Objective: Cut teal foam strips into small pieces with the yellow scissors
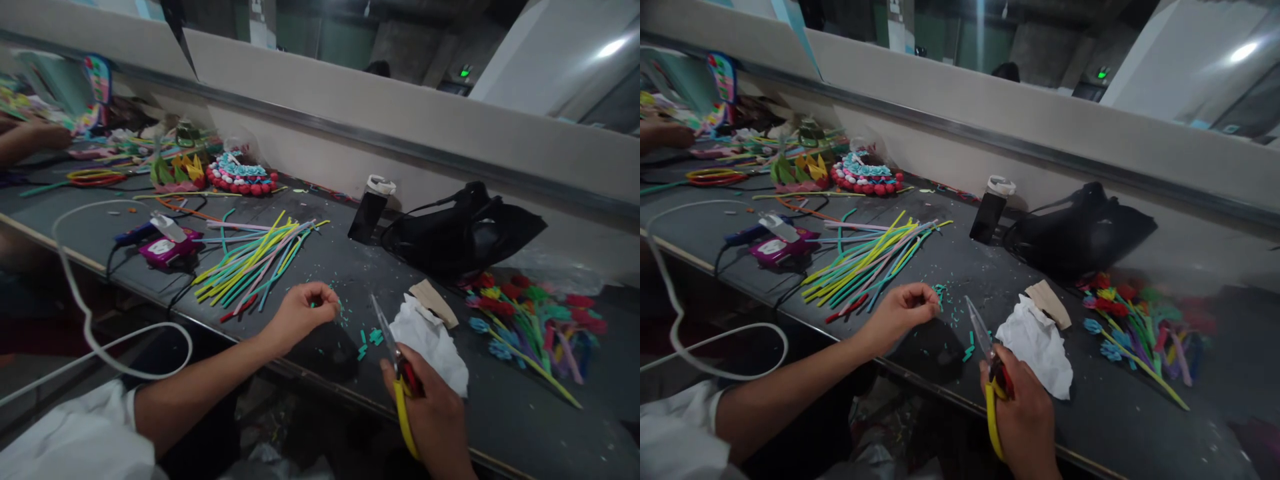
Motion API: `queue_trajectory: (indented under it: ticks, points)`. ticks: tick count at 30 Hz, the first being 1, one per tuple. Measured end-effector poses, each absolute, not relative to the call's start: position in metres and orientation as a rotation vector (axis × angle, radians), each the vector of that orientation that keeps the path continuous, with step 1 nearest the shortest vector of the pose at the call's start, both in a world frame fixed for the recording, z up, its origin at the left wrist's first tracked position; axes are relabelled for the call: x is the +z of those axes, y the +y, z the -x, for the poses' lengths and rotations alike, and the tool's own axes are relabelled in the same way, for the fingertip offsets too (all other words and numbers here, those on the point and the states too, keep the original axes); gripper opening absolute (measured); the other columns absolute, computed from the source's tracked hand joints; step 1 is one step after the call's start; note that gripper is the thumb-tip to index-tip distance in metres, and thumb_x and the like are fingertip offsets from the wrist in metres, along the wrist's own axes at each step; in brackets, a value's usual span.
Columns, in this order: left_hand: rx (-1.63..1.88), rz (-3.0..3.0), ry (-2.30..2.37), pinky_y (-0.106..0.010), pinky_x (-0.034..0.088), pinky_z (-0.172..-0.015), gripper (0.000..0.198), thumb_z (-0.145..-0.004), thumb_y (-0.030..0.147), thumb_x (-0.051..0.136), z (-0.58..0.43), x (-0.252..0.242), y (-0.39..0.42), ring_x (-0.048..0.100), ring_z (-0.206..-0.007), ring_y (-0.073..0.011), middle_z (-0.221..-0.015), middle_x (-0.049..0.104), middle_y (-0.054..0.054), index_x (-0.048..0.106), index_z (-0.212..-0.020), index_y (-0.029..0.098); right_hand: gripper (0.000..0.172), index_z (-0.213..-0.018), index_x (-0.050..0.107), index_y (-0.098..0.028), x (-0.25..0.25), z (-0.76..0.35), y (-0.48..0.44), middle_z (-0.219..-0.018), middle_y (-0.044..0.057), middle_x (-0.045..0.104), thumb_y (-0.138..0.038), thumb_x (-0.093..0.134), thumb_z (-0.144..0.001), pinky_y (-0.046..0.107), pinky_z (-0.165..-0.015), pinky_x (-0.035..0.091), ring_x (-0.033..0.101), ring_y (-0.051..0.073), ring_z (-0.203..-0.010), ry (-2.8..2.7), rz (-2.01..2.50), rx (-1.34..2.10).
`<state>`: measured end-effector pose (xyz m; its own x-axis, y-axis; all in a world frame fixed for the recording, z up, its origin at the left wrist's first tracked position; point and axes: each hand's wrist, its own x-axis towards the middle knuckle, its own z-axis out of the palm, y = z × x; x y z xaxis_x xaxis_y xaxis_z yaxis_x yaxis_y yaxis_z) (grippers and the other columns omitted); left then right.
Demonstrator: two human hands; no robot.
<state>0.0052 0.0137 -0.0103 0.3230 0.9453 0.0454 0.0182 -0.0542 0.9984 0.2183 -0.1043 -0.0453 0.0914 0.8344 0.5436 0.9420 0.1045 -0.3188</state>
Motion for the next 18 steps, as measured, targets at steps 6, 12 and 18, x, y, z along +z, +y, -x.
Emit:
queue_trajectory:
  ticks: [6, 12, 18]
  points:
    - [0.891, -2.264, 1.229, -0.029, 0.037, -0.07, 0.009, -0.078, 0.018, 0.058, 0.006, -0.025, 0.043, 0.056, -0.071, -0.0156, -0.071, 0.061, -0.001, 0.065, -0.073, 0.016, 0.04, -0.097, 0.07, -0.02, -0.037, -0.222, -0.103, -0.072, 0.001, 0.073, -0.055, 0.064, -0.079, 0.023, -0.055, 0.051, 0.068, 0.016, -0.057, -1.478, 1.861, 0.089]
    - [0.844, -2.698, 1.108, -0.035, 0.033, -0.081, 0.016, -0.084, 0.016, 0.054, -0.009, -0.038, 0.035, 0.056, -0.089, -0.0203, -0.096, 0.064, -0.007, 0.067, -0.094, 0.018, 0.032, -0.098, 0.07, -0.022, -0.025, -0.224, -0.104, -0.065, -0.004, 0.067, -0.047, 0.067, -0.078, 0.019, -0.057, 0.05, 0.063, 0.012, -0.054, -1.457, 1.806, 0.176]
    - [0.582, -2.98, 0.635, -0.036, 0.03, -0.078, 0.022, -0.088, 0.023, 0.054, -0.04, -0.033, 0.016, 0.052, -0.089, -0.0211, -0.099, 0.064, -0.007, 0.066, -0.107, 0.023, 0.032, -0.098, 0.069, -0.02, -0.022, -0.22, -0.105, -0.07, 0.0, 0.07, -0.046, 0.064, -0.08, 0.023, -0.063, 0.053, 0.065, 0.014, -0.057, -1.524, 1.715, 0.184]
